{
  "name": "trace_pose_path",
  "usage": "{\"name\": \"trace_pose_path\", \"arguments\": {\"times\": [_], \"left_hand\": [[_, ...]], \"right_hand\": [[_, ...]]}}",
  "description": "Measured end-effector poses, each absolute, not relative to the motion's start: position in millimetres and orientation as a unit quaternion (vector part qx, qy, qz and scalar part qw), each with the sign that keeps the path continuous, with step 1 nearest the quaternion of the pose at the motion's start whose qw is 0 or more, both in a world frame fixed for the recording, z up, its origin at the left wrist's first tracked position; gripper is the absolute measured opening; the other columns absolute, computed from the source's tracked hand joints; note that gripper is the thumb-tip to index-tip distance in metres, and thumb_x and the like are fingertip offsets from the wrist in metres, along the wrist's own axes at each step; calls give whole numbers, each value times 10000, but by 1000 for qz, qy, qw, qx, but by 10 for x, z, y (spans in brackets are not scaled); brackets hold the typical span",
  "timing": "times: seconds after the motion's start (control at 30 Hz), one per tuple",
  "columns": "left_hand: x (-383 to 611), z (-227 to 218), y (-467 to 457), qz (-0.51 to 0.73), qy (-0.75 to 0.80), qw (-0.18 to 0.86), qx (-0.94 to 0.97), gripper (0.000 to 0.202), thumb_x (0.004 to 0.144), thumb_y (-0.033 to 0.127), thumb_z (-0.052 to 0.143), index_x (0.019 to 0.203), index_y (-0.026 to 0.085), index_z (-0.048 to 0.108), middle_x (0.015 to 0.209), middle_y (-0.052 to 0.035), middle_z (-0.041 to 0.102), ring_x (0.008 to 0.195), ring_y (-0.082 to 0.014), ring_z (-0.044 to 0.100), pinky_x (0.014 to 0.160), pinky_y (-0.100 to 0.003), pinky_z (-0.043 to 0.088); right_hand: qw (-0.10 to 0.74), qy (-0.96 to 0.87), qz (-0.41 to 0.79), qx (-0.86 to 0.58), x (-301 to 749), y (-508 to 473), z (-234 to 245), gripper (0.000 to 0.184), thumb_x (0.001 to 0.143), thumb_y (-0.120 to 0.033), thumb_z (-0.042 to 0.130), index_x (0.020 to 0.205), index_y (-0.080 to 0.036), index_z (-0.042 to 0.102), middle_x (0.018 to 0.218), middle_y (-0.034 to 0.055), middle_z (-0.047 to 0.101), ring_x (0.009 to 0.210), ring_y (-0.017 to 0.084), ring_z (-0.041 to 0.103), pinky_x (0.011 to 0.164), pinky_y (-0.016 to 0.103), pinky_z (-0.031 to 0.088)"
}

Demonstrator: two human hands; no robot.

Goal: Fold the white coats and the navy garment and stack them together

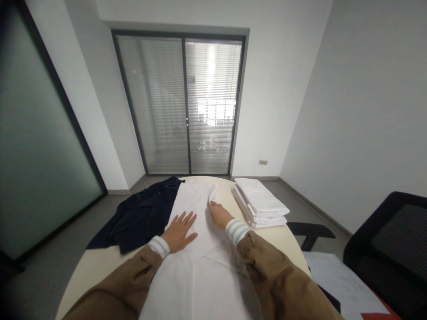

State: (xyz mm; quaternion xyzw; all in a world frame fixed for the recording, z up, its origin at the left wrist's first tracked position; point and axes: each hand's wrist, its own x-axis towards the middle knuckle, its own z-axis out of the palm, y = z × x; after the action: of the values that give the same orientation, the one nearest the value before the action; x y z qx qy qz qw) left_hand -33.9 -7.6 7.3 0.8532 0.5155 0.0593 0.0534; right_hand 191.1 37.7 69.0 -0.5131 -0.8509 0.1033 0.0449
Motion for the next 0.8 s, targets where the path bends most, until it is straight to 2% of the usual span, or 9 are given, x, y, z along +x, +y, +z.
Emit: {"name": "trace_pose_path", "arguments": {"times": [0.1, 0.17, 0.3, 0.33, 0.4, 0.5, 0.67, 0.8], "left_hand": [[-345, 94, -78, 57, 515, 58, 853, 741, 975, 615, 342, 1596, 241, 192, 1667, -71, 146, 1530, -344, 103, 1211, -578, 138], [-347, 116, -80, 52, 515, 63, 853, 743, 977, 615, 338, 1598, 236, 186, 1667, -73, 144, 1531, -340, 96, 1212, -573, 137], [-337, 142, -61, 46, 511, 70, 855, 752, 981, 621, 323, 1598, 214, 181, 1666, -76, 149, 1532, -336, 88, 1217, -558, 130], [-332, 140, -46, 46, 509, 70, 857, 750, 982, 623, 319, 1598, 217, 182, 1665, -76, 153, 1532, -336, 91, 1217, -557, 130], [-320, 125, 1, 47, 502, 69, 861, 741, 983, 628, 316, 1597, 234, 184, 1664, -75, 159, 1531, -335, 99, 1214, -558, 136], [-292, 93, 120, 41, 488, 65, 870, 739, 982, 638, 311, 1597, 251, 174, 1666, -76, 153, 1530, -334, 107, 1207, -562, 151], [-163, 122, 325, 31, 471, 41, 881, 694, 999, 606, 291, 1595, 265, 184, 1661, -71, 188, 1526, -327, 145, 1189, -566, 186], [16, 239, 253, 46, 511, -15, 858, 628, 1014, 509, 311, 1570, 215, 292, 1604, -142, 332, 1431, -359, 345, 1112, -547, 310]], "right_hand": [[22, -860, 116, -497, 1859, 363, 618, 851, 703, 28, 532, 1525, -35, 323, 1573, 259, 323, 1417, 335, 404, 1153, 414, 333], [4, -866, 129, -483, 1862, 353, 597, 866, 713, 11, 533, 1543, -60, 295, 1583, 244, 316, 1436, 318, 383, 1160, 413, 325], [-16, -865, 128, -485, 1904, 323, 647, 918, 729, -99, 624, 1565, -95, 246, 1526, 230, 423, 1388, 297, 458, 1114, 379, 382], [-24, -855, 118, -505, 1916, 312, 670, 901, 730, -159, 662, 1549, -98, 291, 1487, 233, 470, 1346, 308, 504, 1081, 379, 414], [-43, -826, 95, -554, 1938, 286, 713, 765, 742, -293, 696, 1447, -100, 471, 1376, 243, 568, 1224, 339, 603, 996, 398, 475], [-69, -791, 83, -603, 1967, 244, 753, 558, 764, -411, 661, 1234, -110, 658, 1210, 247, 669, 1090, 375, 675, 888, 437, 523], [-98, -766, 86, -630, 2043, 222, 767, 542, 741, -393, 655, 1229, -156, 669, 1159, 226, 709, 1076, 395, 683, 838, 466, 536], [-104, -765, 100, -628, 2120, 286, 736, 590, 768, -351, 620, 1316, -132, 608, 1222, 239, 683, 1128, 389, 662, 876, 471, 528]]}}
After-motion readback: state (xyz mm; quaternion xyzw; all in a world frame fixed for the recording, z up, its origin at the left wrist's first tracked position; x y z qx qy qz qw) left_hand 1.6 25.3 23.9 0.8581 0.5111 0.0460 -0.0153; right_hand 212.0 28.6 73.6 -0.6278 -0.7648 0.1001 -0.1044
